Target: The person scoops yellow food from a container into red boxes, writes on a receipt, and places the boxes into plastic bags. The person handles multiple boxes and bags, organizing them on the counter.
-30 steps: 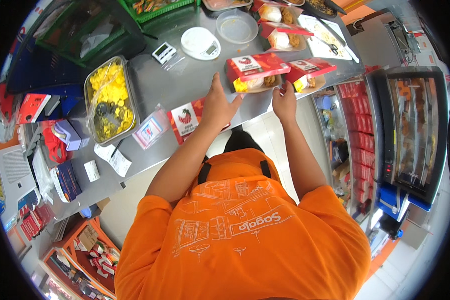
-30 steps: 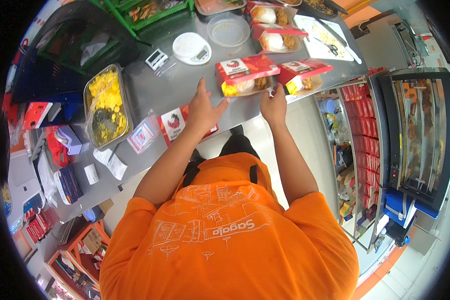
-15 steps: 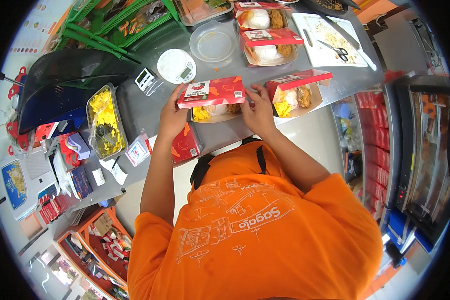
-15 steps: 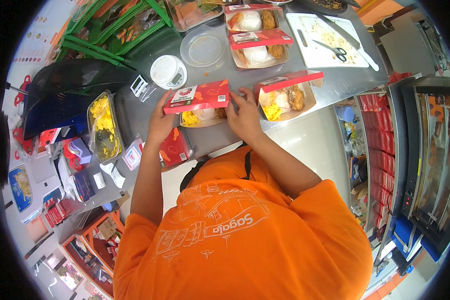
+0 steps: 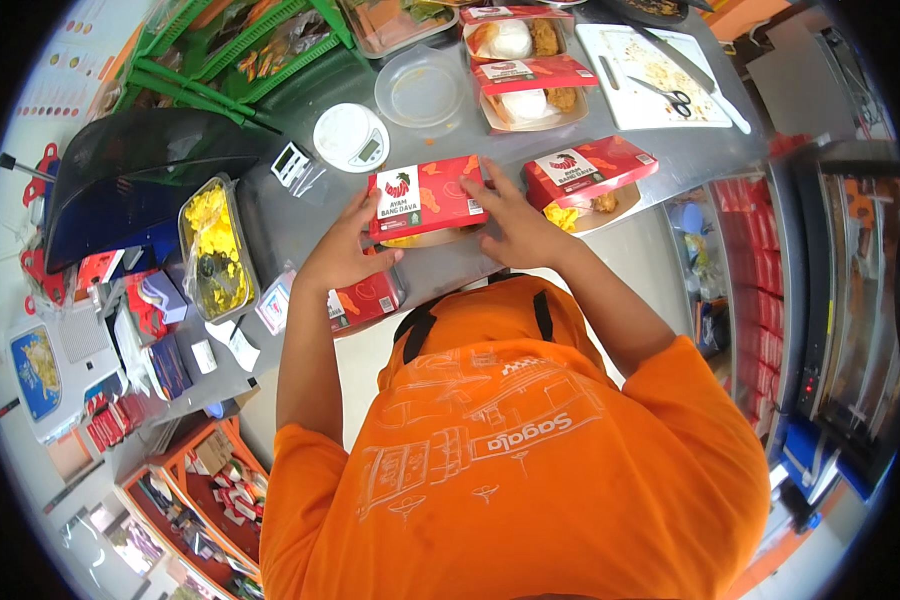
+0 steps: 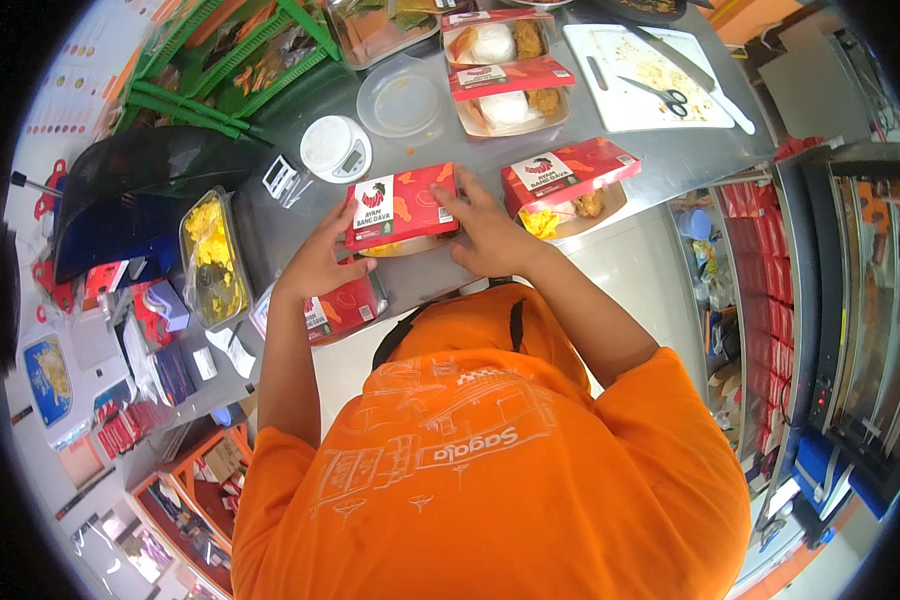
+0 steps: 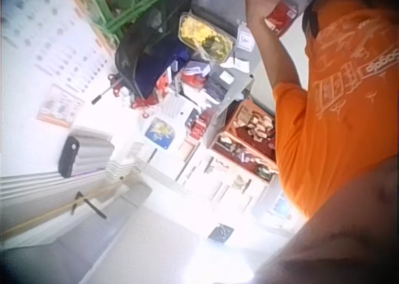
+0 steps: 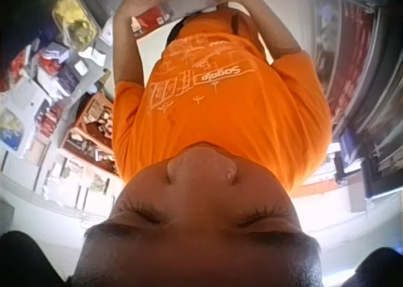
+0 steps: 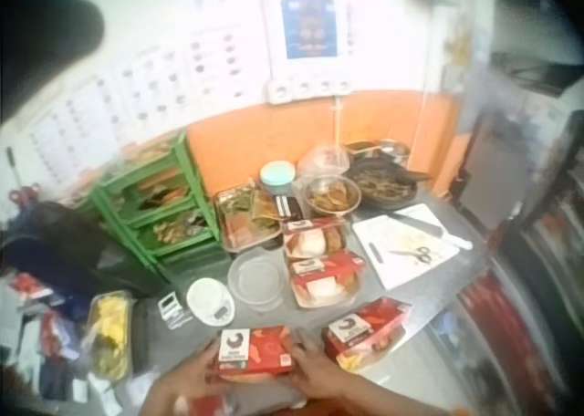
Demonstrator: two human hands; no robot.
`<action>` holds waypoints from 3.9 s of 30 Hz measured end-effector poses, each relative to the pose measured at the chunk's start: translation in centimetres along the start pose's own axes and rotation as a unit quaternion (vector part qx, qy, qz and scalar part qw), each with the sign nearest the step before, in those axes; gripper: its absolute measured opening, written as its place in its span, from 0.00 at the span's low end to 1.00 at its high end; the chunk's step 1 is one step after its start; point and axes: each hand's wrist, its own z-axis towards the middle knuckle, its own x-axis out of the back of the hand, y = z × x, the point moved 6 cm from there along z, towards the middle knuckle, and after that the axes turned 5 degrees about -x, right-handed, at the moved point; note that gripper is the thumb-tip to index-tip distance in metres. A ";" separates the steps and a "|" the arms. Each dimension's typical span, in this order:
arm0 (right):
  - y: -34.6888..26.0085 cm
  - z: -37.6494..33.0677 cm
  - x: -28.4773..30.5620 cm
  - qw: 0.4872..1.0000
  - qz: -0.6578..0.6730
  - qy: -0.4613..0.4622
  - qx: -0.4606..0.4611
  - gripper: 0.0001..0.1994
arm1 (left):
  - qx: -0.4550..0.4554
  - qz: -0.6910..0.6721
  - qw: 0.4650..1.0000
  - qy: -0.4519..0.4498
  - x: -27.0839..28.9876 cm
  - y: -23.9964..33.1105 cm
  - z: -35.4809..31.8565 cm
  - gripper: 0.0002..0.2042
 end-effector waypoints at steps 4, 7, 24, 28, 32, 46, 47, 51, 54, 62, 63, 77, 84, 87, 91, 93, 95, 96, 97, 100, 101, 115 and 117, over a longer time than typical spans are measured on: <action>0.5 -0.4 -1.6 0.999 -0.027 -0.001 0.017 0.32 | -0.031 0.114 0.992 -0.036 -0.3 -0.7 0.4 0.34; 1.8 -0.2 -3.6 0.995 -0.090 0.034 0.022 0.28 | 0.070 0.226 0.965 -0.111 -1.9 0.2 1.1 0.31; 15.4 -9.7 12.5 0.860 0.097 0.459 -0.198 0.32 | -0.018 -0.076 0.988 0.136 -12.7 12.7 8.4 0.39; 19.9 -5.6 13.7 0.958 0.229 0.126 -0.116 0.31 | 0.058 -0.084 0.986 0.135 -15.7 13.0 11.0 0.37; 16.3 -5.1 14.0 0.937 0.310 0.066 -0.144 0.29 | 0.040 -0.250 0.942 0.220 -16.9 11.2 8.7 0.37; 15.7 -6.0 16.1 0.968 0.053 -0.204 0.139 0.46 | 0.043 -0.141 0.982 0.117 -17.5 16.2 2.9 0.43; 15.6 -5.6 15.8 0.967 0.083 -0.175 0.166 0.44 | 0.007 -0.225 0.964 0.144 -17.6 17.1 3.3 0.42; 19.6 -10.2 15.5 0.992 -0.017 -0.099 0.076 0.29 | -0.020 0.013 0.984 0.178 -24.1 15.8 5.1 0.31; 22.2 -14.2 14.8 0.997 0.007 -0.045 0.054 0.29 | 0.042 0.018 0.990 0.131 -25.9 17.3 5.9 0.25; 20.7 -13.6 17.4 0.998 0.018 -0.025 0.062 0.23 | 0.001 0.051 0.980 0.190 -27.5 16.6 7.1 0.24; 20.7 -13.6 17.7 0.997 0.033 -0.028 0.065 0.22 | 0.009 0.054 0.983 0.174 -27.5 16.8 7.1 0.24; 22.2 -13.6 16.5 0.998 0.057 0.013 0.030 0.30 | -0.027 0.002 0.983 0.184 -28.2 16.1 7.6 0.27; 26.9 -18.7 13.5 0.854 0.389 0.109 -0.329 0.27 | -0.121 0.043 0.982 0.142 -31.2 15.4 8.5 0.27; 24.6 -22.0 12.5 0.825 0.461 0.132 -0.299 0.28 | -0.171 0.050 0.979 0.100 -32.2 16.3 7.3 0.28; 20.8 -25.9 13.3 0.832 0.478 0.095 -0.266 0.31 | -0.240 -0.046 0.962 0.124 -33.6 18.4 4.7 0.26; 12.2 -30.1 10.1 0.834 0.477 0.125 -0.247 0.32 | -0.235 -0.030 0.971 0.027 -27.7 19.6 -4.7 0.35; 9.1 -29.9 8.5 0.845 0.479 0.065 -0.229 0.36 | -0.263 -0.109 0.944 0.166 -23.9 18.5 -12.2 0.46; 5.6 -28.7 7.5 0.846 0.487 0.040 -0.216 0.37 | -0.275 -0.147 0.922 0.231 -22.4 17.8 -15.3 0.52; 1.8 -27.3 5.2 0.842 0.498 0.004 -0.207 0.37 | -0.204 -0.260 0.910 0.251 -21.7 15.6 -18.5 0.54; -7.0 -23.0 -3.8 0.838 0.510 -0.126 -0.150 0.40 | 0.007 -0.591 0.777 0.216 -19.9 9.0 -27.1 0.59; -8.6 -21.6 -6.8 0.821 0.525 -0.157 -0.161 0.40 | 0.083 -0.696 0.692 0.172 -19.6 7.0 -29.2 0.58; -43.1 10.9 -55.4 0.781 0.437 -0.344 -0.284 0.50 | 0.116 -0.616 0.402 0.667 -19.3 -12.6 -64.9 0.32; -47.3 13.7 -60.9 0.783 0.445 -0.324 -0.289 0.54 | 0.176 -0.589 0.351 0.706 -16.8 -13.9 -68.8 0.32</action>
